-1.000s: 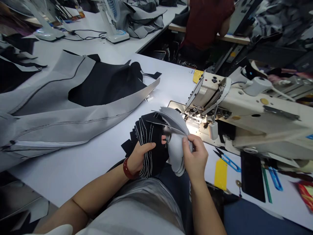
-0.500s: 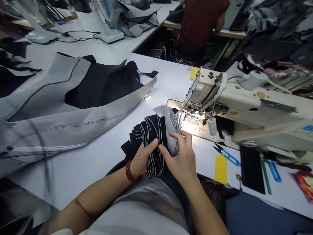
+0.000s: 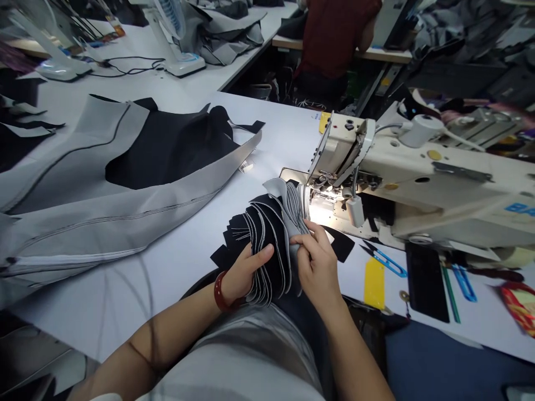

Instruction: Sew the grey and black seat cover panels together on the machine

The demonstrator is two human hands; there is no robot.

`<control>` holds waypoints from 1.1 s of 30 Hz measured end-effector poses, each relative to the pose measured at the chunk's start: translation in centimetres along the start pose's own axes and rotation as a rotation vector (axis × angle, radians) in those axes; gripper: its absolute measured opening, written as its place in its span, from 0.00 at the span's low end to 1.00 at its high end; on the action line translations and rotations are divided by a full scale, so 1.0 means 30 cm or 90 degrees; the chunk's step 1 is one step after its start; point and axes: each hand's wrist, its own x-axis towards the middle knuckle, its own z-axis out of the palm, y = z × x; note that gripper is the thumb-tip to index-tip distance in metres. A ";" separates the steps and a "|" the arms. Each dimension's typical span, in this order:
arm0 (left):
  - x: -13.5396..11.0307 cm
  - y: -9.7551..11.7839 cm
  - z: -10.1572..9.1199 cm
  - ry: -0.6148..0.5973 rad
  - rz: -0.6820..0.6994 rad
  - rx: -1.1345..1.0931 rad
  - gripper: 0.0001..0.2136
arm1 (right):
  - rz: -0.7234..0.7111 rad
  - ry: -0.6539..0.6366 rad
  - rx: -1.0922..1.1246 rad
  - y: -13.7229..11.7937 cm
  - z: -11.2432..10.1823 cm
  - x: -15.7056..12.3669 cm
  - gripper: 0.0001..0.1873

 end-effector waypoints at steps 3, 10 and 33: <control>0.006 -0.001 0.006 0.005 0.007 -0.001 0.27 | 0.035 -0.033 0.036 0.006 -0.016 -0.004 0.09; 0.011 -0.005 0.009 -0.024 0.029 0.023 0.28 | 0.113 0.002 0.064 0.023 -0.011 -0.012 0.11; 0.030 -0.031 0.004 0.008 0.053 0.023 0.26 | 0.072 0.050 0.072 0.024 0.004 -0.010 0.04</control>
